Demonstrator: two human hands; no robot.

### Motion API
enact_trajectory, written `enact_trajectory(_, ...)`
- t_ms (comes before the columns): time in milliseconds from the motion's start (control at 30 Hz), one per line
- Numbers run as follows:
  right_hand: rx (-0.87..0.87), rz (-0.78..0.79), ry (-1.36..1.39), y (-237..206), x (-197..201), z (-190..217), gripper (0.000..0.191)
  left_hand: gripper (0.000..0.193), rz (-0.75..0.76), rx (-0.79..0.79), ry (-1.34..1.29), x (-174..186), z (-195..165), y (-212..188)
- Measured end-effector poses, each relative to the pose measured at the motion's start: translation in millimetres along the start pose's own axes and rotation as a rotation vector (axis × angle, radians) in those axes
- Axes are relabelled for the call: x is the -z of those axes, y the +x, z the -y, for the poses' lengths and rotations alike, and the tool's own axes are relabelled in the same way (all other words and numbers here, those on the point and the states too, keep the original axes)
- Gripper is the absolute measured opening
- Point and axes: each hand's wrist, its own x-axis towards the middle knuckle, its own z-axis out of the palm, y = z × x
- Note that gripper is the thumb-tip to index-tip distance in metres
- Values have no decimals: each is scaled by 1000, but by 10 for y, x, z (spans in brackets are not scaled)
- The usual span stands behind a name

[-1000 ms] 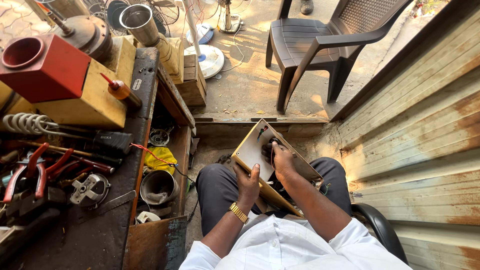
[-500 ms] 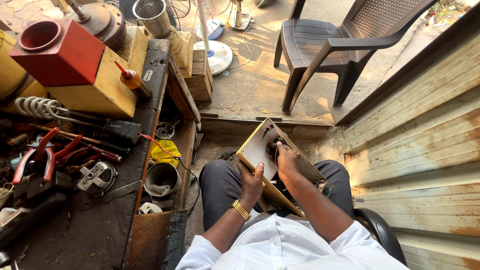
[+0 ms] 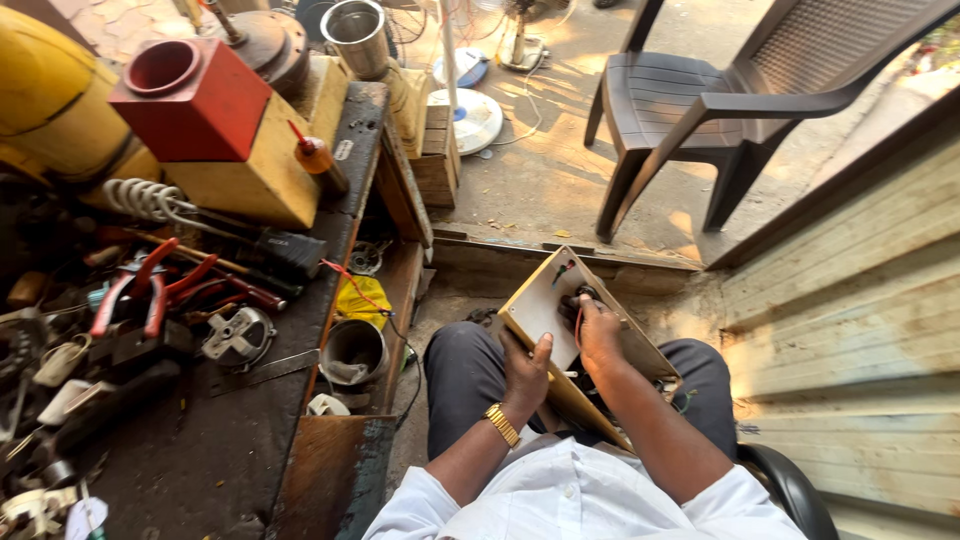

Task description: The person sits on a chair holding a wooden appliance base on their lap and works on its internal wiring, threading and pressing wires and fitting a round black component into the base. They repeatedly adjust the wires and component by hand while holding the box steady, continuing the assembly throughout the clip.

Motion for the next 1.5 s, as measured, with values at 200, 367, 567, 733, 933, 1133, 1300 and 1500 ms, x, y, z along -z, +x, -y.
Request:
enact_trajectory(200,187,-53,-238,14,43,-40,32,54,56,-24,-233,-5,210,-47)
enact_trajectory(367,173,11,-132,36,-22,-16,35,49,17,-22,-163,28,230,4)
enact_trajectory(567,134,18,-169,-58,-18,21,29,53,-53,-123,12,20,72,-86)
enact_trajectory(733,-17,103,75,-98,-15,25,23,56,-29,-102,-1,37,100,-119)
enact_trajectory(933,-3,103,90,-111,-26,23,22,58,-35,-120,10,60,148,-104)
enact_trajectory(1133,52,123,78,-103,14,-2,23,59,12,-28,8,88,114,-136)
enact_trajectory(1300,-1,104,63,-113,16,17,22,56,15,-21,28,84,130,-160)
enact_trajectory(1500,-9,151,46,-200,26,57,24,54,40,-5,-25,111,121,-238)
